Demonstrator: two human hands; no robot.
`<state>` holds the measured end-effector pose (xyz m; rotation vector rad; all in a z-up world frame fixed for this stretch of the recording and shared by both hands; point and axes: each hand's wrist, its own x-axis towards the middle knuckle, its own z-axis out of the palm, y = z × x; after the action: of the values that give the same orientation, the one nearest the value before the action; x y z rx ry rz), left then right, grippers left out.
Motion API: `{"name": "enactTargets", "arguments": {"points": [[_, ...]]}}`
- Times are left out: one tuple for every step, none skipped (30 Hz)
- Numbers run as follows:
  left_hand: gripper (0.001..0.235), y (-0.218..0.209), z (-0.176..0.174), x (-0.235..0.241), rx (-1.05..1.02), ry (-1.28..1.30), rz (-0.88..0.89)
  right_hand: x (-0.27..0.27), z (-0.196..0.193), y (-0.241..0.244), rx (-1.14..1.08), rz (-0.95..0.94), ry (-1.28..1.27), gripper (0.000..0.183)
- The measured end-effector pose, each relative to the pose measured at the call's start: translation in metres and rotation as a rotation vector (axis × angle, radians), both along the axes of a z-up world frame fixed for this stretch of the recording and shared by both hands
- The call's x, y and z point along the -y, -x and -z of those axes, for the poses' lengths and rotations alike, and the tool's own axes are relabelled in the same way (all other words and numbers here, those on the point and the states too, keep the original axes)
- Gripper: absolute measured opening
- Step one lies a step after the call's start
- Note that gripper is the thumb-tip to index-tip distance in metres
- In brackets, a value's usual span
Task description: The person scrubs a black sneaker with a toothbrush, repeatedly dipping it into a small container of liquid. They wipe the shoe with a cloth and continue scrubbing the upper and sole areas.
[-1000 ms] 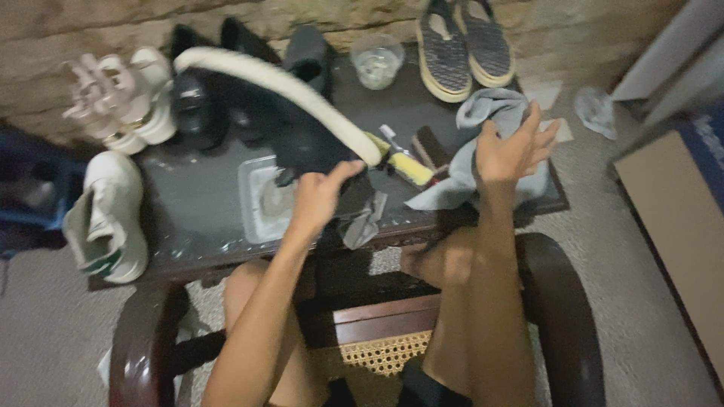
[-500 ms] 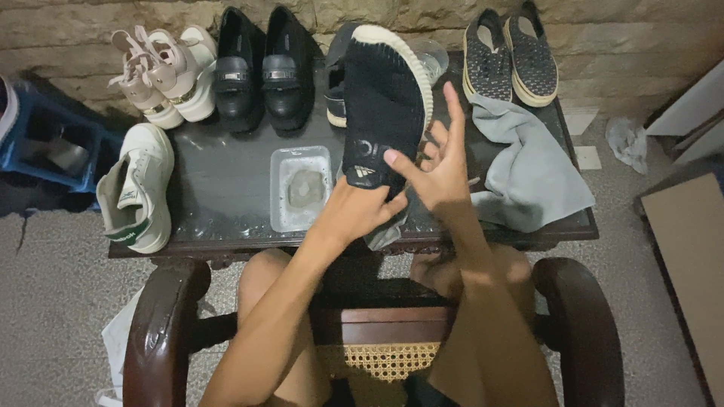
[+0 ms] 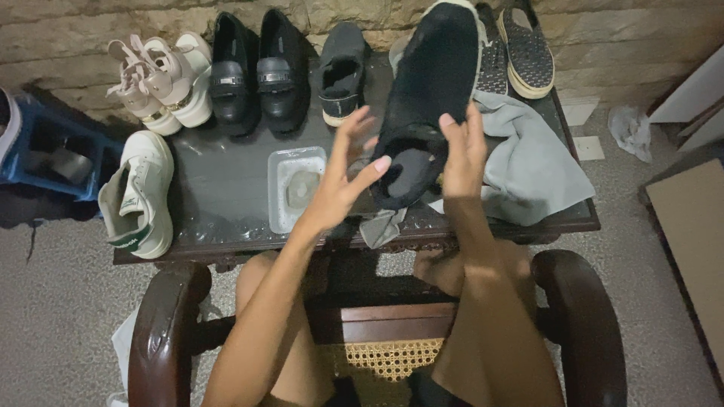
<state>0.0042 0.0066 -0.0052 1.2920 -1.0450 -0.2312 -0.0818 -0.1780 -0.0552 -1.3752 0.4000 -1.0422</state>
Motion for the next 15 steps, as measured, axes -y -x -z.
{"name": "enactTargets", "arguments": {"points": [[0.076, 0.000, 0.004, 0.001, -0.153, -0.016, 0.207, -0.012, -0.009, -0.002, -0.027, -0.037, 0.019, 0.051], [0.076, 0.002, 0.001, -0.001, -0.153, -0.017, 0.204, -0.013, -0.008, -0.002, -0.026, -0.040, 0.018, 0.051], [0.079, 0.003, -0.003, -0.001, -0.198, -0.037, 0.226, -0.013, -0.006, -0.002, -0.034, -0.065, 0.018, 0.050], [0.083, 0.005, -0.006, -0.001, -0.243, -0.057, 0.248, -0.013, -0.005, -0.002, -0.042, -0.091, 0.019, 0.049], [0.083, 0.002, -0.006, -0.001, -0.244, -0.060, 0.247, -0.011, -0.004, -0.002, -0.043, -0.091, 0.016, 0.049], [0.076, 0.000, -0.005, -0.001, -0.218, -0.082, 0.217, -0.010, -0.003, -0.002, -0.037, -0.103, 0.018, 0.050], [0.070, -0.004, -0.005, -0.001, -0.189, -0.100, 0.186, -0.008, -0.003, -0.004, -0.030, -0.116, 0.024, 0.051], [0.070, 0.000, -0.008, -0.001, -0.189, -0.100, 0.184, -0.010, -0.008, -0.002, -0.030, -0.119, 0.024, 0.051], [0.068, 0.003, -0.012, 0.000, -0.193, -0.111, 0.132, -0.011, -0.014, 0.000, -0.067, -0.127, 0.053, 0.054], [0.066, 0.007, -0.016, 0.000, -0.197, -0.123, 0.080, -0.013, -0.019, 0.002, -0.104, -0.136, 0.082, 0.057], [0.066, 0.007, -0.012, 0.000, -0.197, -0.123, 0.079, -0.015, -0.024, 0.004, -0.103, -0.137, 0.082, 0.057], [0.065, 0.007, -0.009, 0.001, -0.075, -0.126, -0.014, -0.018, -0.029, 0.006, -0.159, -0.149, 0.123, 0.062], [0.064, 0.008, -0.005, 0.001, 0.045, -0.129, -0.108, -0.020, -0.033, 0.009, -0.216, -0.162, 0.164, 0.068], [0.064, 0.009, -0.005, 0.002, 0.045, -0.128, -0.109, -0.019, -0.033, 0.012, -0.217, -0.163, 0.165, 0.068], [0.062, 0.010, -0.004, 0.002, 0.082, -0.136, -0.163, -0.017, -0.032, 0.014, -0.181, -0.208, 0.210, 0.067]]}}
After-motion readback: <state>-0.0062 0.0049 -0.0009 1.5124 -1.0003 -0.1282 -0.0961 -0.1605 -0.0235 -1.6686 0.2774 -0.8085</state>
